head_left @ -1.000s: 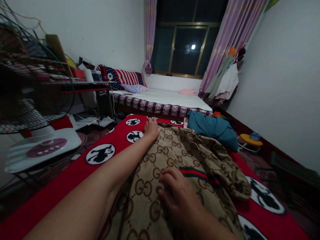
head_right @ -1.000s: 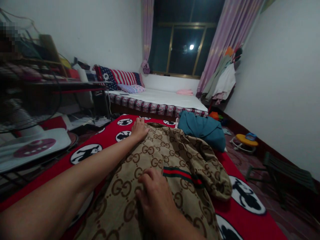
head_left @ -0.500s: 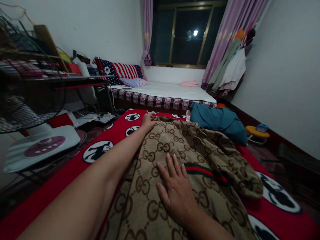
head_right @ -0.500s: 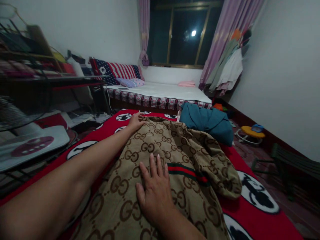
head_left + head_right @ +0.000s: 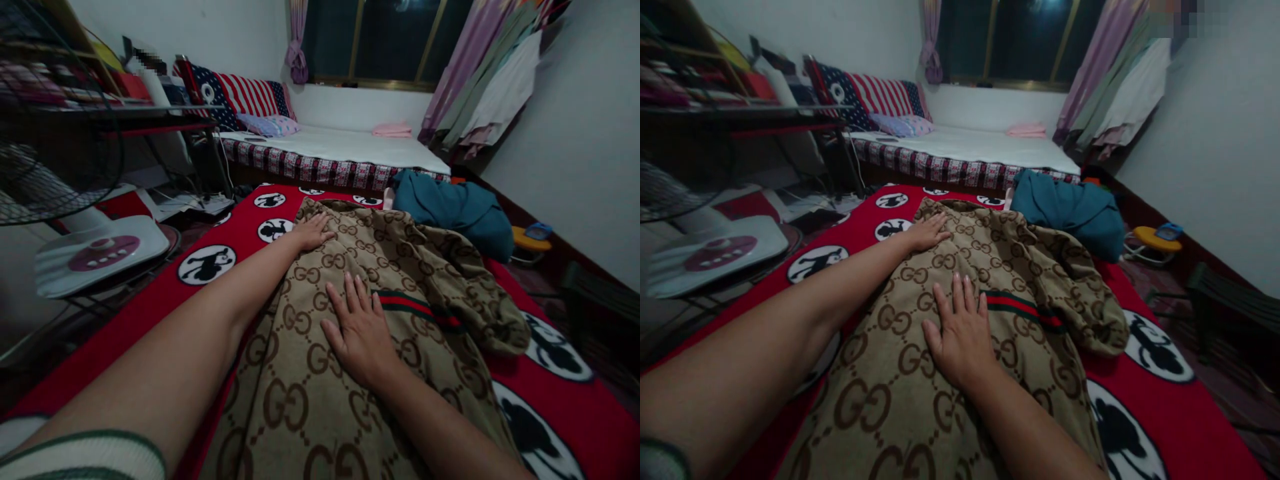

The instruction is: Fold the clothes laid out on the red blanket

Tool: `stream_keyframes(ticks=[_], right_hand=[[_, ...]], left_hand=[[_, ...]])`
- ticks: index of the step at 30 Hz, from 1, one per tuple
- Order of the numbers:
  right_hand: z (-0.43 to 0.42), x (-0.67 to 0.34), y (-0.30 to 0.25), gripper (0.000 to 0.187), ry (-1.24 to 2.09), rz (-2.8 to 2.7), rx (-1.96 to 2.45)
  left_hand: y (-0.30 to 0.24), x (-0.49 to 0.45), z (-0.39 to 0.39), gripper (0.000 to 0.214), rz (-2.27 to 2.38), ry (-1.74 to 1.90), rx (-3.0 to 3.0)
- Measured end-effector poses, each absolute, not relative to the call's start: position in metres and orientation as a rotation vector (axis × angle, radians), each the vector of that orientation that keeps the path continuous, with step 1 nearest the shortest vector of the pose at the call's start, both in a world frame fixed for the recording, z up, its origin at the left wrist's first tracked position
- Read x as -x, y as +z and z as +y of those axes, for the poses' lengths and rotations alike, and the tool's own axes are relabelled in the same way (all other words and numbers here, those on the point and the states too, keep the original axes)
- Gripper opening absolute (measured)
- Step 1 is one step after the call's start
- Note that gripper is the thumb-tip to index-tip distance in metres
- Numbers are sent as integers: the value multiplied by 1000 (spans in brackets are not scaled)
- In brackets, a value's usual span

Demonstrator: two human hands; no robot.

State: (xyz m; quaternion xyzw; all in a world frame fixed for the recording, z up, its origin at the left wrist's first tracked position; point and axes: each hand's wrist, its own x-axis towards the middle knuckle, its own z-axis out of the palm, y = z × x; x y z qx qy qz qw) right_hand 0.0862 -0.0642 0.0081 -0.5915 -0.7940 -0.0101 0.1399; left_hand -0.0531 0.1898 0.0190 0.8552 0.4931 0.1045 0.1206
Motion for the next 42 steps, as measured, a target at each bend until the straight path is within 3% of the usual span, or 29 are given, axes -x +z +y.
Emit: stream_keyframes(ticks=[9,15,20,30,33,36,42], right_hand=[[-63,-85,7,58,-94,-2335,1754],[-69,-87,14,53,-44,-2374,1710],[-100,-79,44,40,62,-2420,1332],[-102,-32,75,66,110,-2899,834],[-103,-24,76,53,215,-2931,750],[-106,-23,72,31,467,-2842,666],[-91,-41,70,12,1140,-2038,580]], left_hand=[[49,49,122,43,1359,296,-2389],[34,91,22,54,1012,361,-2509],[21,105,6,53,1032,397,-2612],[57,99,42,39,1066,496,-2336],[60,102,41,52,1484,720,-2354],[56,105,41,66,1701,701,-2269],[50,114,57,46,1632,574,-2249]])
